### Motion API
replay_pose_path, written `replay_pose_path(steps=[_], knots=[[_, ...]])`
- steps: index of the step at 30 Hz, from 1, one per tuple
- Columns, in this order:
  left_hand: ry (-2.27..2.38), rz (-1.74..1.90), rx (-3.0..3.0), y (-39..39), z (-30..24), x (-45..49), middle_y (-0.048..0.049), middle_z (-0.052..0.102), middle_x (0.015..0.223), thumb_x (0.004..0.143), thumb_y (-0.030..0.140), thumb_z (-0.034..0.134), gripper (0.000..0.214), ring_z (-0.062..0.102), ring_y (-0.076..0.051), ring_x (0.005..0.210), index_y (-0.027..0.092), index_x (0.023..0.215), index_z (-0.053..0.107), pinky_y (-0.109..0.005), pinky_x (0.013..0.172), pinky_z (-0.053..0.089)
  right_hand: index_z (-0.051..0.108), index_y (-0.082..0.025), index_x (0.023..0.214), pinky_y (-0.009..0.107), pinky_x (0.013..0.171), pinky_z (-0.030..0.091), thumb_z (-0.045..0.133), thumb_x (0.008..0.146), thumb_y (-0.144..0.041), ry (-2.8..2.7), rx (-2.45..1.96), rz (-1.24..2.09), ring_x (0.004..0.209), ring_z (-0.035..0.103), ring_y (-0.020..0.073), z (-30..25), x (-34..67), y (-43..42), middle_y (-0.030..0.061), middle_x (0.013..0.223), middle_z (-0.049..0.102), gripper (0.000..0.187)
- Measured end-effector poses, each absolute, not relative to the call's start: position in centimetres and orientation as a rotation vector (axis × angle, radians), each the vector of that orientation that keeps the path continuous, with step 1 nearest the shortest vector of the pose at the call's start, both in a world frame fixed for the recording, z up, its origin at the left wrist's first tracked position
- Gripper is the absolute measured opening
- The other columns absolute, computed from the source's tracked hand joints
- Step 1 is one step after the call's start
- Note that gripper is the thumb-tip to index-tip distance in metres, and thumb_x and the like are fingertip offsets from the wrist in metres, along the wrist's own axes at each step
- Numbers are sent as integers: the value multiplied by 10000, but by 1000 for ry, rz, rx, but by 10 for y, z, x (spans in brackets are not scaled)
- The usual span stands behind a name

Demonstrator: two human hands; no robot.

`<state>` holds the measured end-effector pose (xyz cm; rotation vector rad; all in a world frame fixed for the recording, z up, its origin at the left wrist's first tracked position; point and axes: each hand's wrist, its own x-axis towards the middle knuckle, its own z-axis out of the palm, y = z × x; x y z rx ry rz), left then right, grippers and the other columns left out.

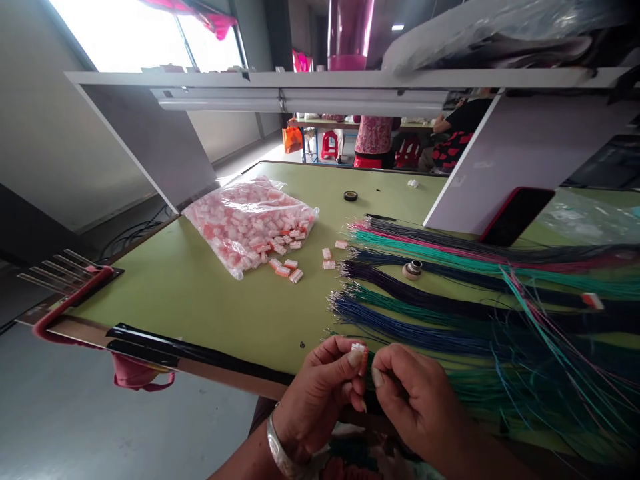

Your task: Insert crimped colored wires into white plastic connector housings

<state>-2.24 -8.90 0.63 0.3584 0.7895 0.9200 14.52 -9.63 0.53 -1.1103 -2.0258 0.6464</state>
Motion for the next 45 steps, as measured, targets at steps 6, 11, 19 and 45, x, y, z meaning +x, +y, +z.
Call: replay_pose_path(steps=[6,11,19,45], knots=[[793,885,400,-92,2,-20,16,590,549,770,278,749,200,504,-67,426,157,829,602,-178,447,434,459,-210,759,243,569,357,440,888,-120,-2052,-1087,637,589,492,116,1,141,-97,-27,658,526,158],[795,915,401,-94,-3,-21,17,591,567,790,284,731,190,515,-74,460,161,848,598,-194,487,436,481,-211,764,236,590,384,444,899,-125,-1997,-1105,762,604,527,114,0,139,-98,-26,665,565,164],[782,925,357,-98,-6,-19,21,590,588,791,275,730,188,515,-73,470,162,859,596,-196,495,434,459,-211,724,240,553,368,431,882,-124,-2031,-1098,564,569,505,123,-5,133,-97,-16,626,535,183],[768,936,324,-102,-6,-17,22,563,575,801,288,716,176,487,-70,470,162,824,596,-186,487,396,461,-217,768,250,584,416,435,870,-116,-2013,-1104,631,603,547,139,-10,135,-105,-1,675,575,146]])
